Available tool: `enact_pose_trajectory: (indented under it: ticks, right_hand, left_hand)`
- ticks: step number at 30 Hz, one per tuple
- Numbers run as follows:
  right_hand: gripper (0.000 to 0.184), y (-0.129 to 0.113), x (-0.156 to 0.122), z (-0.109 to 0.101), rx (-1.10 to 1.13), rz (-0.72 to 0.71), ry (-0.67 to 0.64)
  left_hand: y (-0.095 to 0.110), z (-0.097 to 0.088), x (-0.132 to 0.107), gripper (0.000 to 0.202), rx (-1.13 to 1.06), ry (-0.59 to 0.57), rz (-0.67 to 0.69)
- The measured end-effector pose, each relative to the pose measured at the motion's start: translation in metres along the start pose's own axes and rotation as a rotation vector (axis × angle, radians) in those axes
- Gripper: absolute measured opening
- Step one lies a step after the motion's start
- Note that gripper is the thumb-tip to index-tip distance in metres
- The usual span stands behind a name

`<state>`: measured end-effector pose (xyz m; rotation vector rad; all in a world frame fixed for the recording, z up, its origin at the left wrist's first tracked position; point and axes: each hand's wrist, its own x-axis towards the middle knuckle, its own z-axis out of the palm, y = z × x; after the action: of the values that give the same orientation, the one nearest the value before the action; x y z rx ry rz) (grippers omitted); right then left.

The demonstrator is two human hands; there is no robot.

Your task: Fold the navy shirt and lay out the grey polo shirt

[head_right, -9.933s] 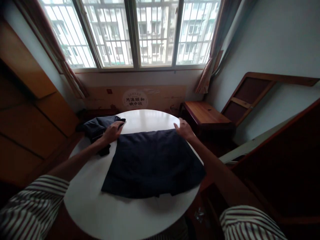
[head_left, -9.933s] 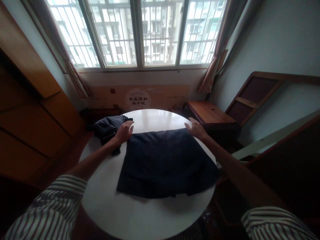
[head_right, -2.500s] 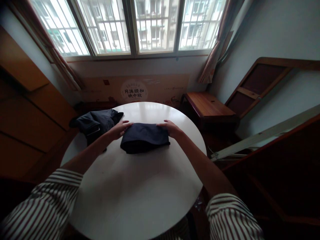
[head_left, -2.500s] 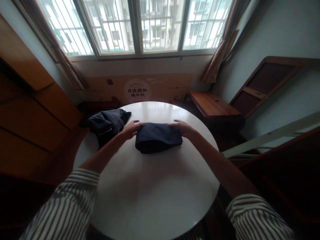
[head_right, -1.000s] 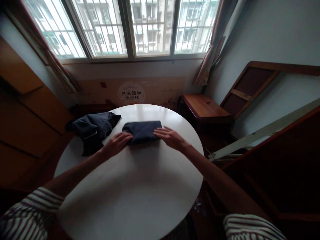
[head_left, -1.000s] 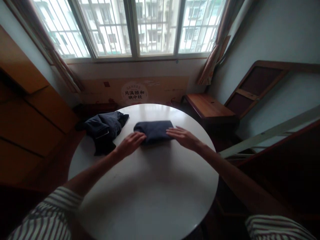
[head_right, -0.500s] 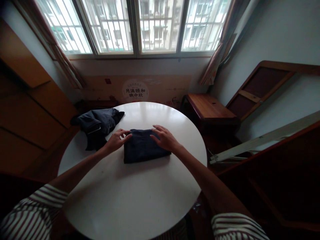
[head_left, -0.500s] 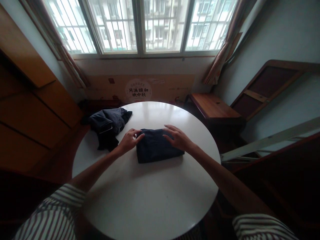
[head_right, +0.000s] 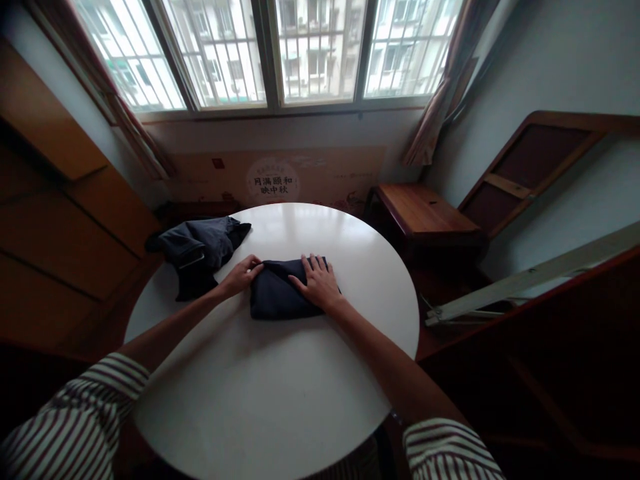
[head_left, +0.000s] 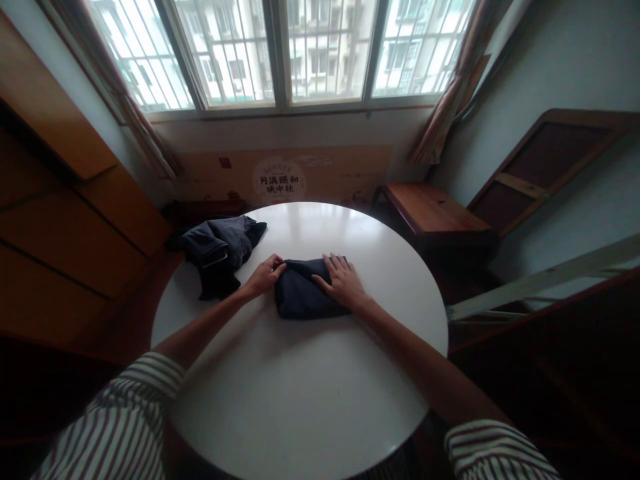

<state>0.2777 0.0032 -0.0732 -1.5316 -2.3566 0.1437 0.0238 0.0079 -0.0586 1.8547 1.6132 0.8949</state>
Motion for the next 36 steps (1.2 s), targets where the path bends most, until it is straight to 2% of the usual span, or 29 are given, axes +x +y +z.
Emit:
enact_pose_trajectory:
  ticks: [3, 5, 7, 9, 11, 13, 15, 20, 24, 26, 28, 29, 31, 33, 36]
  right_hand:
    - [0.083, -0.002, -0.002, -0.001, -0.034, 0.120, 0.068]
    - [0.079, -0.006, -0.003, -0.005, -0.050, 0.111, 0.127]
    - [0.067, -0.013, -0.005, -0.011, -0.040, -0.046, 0.162]
    - [0.060, -0.023, -0.008, -0.015, -0.003, -0.257, 0.138]
    - [0.061, -0.035, -0.013, -0.014, 0.030, -0.412, 0.072]
    - [0.065, -0.045, -0.019, -0.011, 0.047, -0.502, 0.028]
    - [0.066, -0.054, -0.026, -0.008, 0.069, -0.571, 0.017]
    - [0.072, -0.068, -0.042, -0.003, 0.129, -0.726, -0.064]
    - [0.076, -0.073, -0.047, 0.002, 0.134, -0.706, -0.092]
    - [0.075, -0.074, -0.048, 0.005, 0.135, -0.691, -0.097]
    - [0.075, -0.074, -0.049, 0.007, 0.135, -0.680, -0.098]
    - [0.075, -0.075, -0.050, 0.008, 0.135, -0.676, -0.095]
    - [0.075, -0.075, -0.051, 0.009, 0.135, -0.671, -0.084]
    - [0.075, -0.074, -0.051, 0.009, 0.131, -0.676, -0.083]
    - [0.074, -0.073, -0.050, 0.008, 0.127, -0.702, -0.101]
  left_hand:
    - [0.000, 0.005, 0.002, 0.012, 0.098, 0.014, -0.014]
    - [0.002, 0.008, 0.000, 0.013, 0.195, 0.047, 0.046]
    - [0.005, 0.010, 0.000, 0.021, 0.311, 0.088, 0.128]
    - [0.009, 0.009, 0.004, 0.029, 0.373, 0.094, 0.183]
    - [0.012, 0.006, 0.012, 0.031, 0.349, 0.013, 0.218]
    - [0.015, 0.004, 0.022, 0.030, 0.302, -0.101, 0.236]
    - [0.016, 0.002, 0.031, 0.032, 0.282, -0.180, 0.241]
    - [0.011, 0.006, 0.047, 0.030, 0.272, -0.210, 0.202]
    - [0.014, 0.010, 0.050, 0.029, 0.327, -0.270, 0.096]
    - [0.022, 0.014, 0.049, 0.028, 0.419, -0.234, 0.149]
    - [0.033, 0.024, 0.048, 0.032, 0.471, -0.190, 0.280]
    - [0.039, 0.031, 0.049, 0.035, 0.469, -0.210, 0.357]
    - [0.050, 0.050, 0.053, 0.043, 0.451, -0.341, 0.467]
    - [0.058, 0.072, 0.060, 0.052, 0.489, -0.478, 0.471]
    - [0.061, 0.100, 0.075, 0.054, 0.576, -0.526, 0.383]
